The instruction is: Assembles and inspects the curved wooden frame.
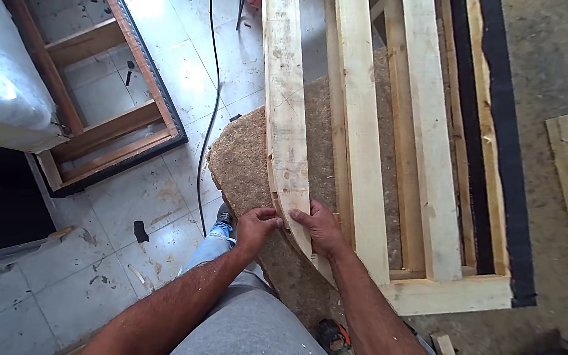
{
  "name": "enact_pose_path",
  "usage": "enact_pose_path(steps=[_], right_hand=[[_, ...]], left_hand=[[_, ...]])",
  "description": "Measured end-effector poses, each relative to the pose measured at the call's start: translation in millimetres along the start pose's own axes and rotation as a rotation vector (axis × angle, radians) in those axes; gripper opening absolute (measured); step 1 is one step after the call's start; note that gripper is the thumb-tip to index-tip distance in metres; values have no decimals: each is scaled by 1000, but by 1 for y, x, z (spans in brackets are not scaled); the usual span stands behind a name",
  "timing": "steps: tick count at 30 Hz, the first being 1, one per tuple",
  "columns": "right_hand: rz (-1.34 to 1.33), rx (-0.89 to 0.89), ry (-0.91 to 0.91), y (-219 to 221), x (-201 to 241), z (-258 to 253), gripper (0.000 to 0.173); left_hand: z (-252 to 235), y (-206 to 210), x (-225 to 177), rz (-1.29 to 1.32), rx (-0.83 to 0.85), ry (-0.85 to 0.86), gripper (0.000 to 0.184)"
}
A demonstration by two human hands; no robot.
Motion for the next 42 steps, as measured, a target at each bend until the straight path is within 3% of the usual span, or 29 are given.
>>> enact_pose_path(steps=[6,17,37,42], right_hand=[[28,27,26,2,2,4,36],[-5,132,76,-1,4,-3,34],[23,280,88,-5,8,-10,31],[32,193,89,-4,5,-6,36]], left_hand=[[1,-2,0,-24,93,29,48],[6,4,-2,-229,-13,130,64],[6,4,-2,-184,-37,125,67],[5,5,0,-206,-42,133,62]])
Point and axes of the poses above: each hand's wrist, its own z-axis away from the middle knuckle, its own y-axis out of the palm, x = y × z, the point moved 5 cm from there along -z, towards the middle knuckle, and after that the axes turned 5 degrees about -y, right-handed, at the moved point
